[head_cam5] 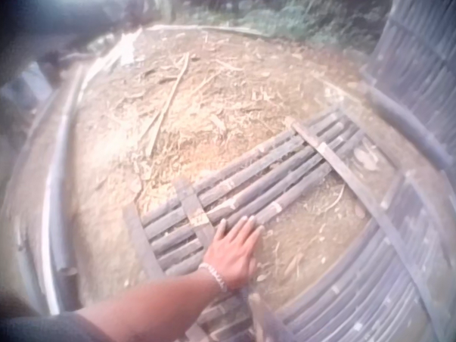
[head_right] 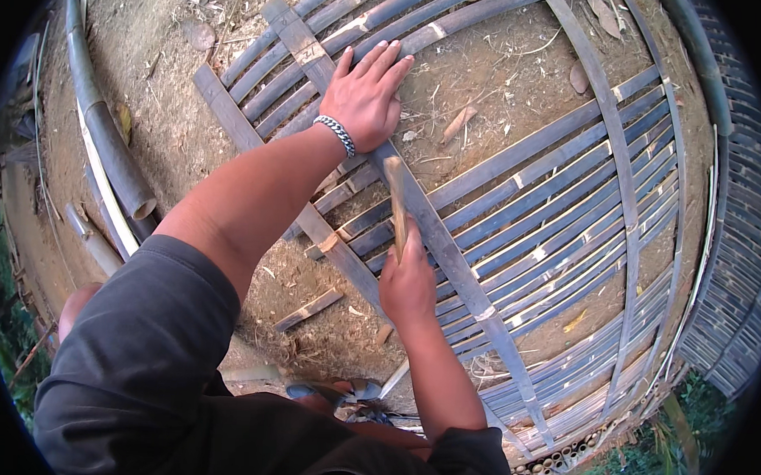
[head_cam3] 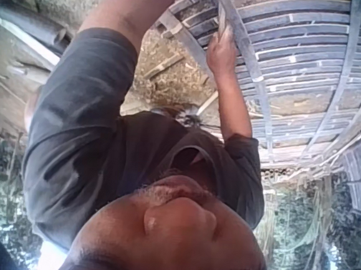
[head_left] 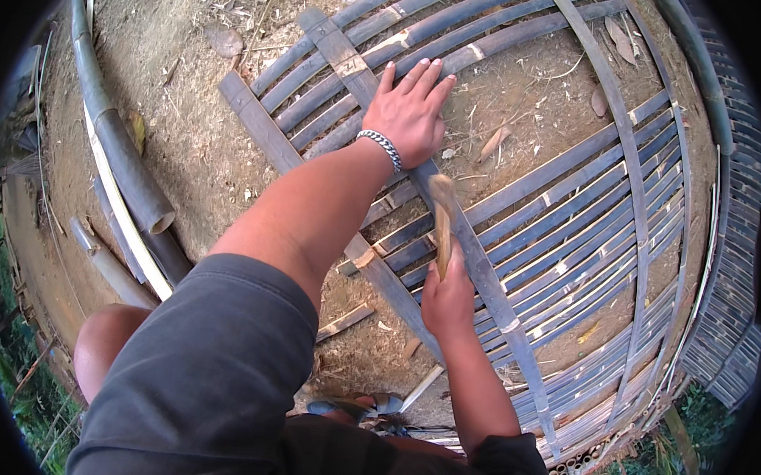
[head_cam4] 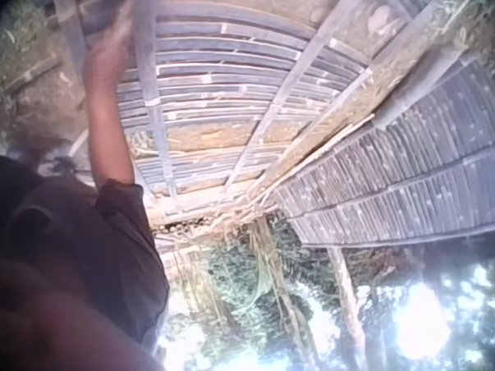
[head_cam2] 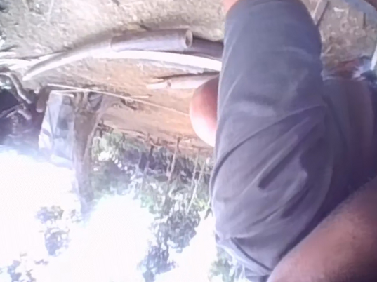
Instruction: The person is assembling a bamboo structure by hand, using a hammer to drive small wooden pegs or wedges into pre-cut slots in the bamboo slats to secure them to the frame.
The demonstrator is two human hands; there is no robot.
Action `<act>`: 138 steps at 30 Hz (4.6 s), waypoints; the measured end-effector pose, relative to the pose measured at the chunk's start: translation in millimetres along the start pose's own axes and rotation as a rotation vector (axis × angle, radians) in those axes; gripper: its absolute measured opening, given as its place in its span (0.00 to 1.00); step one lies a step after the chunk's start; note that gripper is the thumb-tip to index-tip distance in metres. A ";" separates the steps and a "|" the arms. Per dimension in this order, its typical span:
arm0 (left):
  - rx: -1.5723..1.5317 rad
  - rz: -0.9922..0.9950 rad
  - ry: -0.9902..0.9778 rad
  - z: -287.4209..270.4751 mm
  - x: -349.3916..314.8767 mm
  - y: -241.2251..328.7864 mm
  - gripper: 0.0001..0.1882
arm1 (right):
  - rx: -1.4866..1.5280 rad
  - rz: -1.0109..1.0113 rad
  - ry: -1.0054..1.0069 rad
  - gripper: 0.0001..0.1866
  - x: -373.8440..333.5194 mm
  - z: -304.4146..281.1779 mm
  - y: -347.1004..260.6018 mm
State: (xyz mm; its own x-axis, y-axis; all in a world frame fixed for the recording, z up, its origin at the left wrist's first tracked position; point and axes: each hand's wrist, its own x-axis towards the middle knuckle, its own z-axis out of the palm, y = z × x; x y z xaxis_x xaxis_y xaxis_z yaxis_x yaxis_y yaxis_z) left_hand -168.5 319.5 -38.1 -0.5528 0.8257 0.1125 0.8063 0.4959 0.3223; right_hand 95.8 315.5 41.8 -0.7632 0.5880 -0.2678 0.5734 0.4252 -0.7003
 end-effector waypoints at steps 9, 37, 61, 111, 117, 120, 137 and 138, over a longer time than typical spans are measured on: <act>-0.036 -0.005 -0.005 0.0 -0.8 -0.2 0.35 | 0.148 -0.071 0.131 0.22 -6.1 -3.2 1.9; -0.038 -0.003 -0.027 -2.9 -4.4 -0.2 0.35 | -0.063 0.228 -0.091 0.18 2.1 22.2 10.5; -0.026 -0.017 -0.001 -2.8 -1.0 -4.1 0.35 | -0.080 0.299 -0.161 0.18 13.5 1.9 -11.0; 0.053 0.538 -0.542 -22.8 -318.9 85.9 0.07 | 0.809 0.590 0.265 0.17 -128.0 5.7 128.6; 0.174 0.640 -0.593 -27.2 -316.1 88.4 0.09 | 0.788 0.587 0.263 0.17 -126.4 6.5 129.4; 0.121 0.656 -0.589 -24.4 -318.3 81.2 0.09 | 0.775 0.591 0.260 0.17 -126.1 5.3 126.7; 0.005 0.903 -0.771 -33.5 -288.1 66.2 0.12 | 0.806 0.583 0.276 0.17 -127.4 5.0 128.8; 0.002 0.898 -0.778 -34.0 -287.9 66.9 0.12 | 0.806 0.585 0.279 0.17 -127.6 5.5 129.4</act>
State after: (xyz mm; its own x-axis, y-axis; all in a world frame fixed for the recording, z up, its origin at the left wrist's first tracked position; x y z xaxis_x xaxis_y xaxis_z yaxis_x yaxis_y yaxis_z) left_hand 37.5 105.8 -16.9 0.4865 0.8191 -0.3041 0.8408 -0.3443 0.4178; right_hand 265.7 291.7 -18.3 -0.2743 0.7370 -0.6177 0.3846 -0.5047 -0.7729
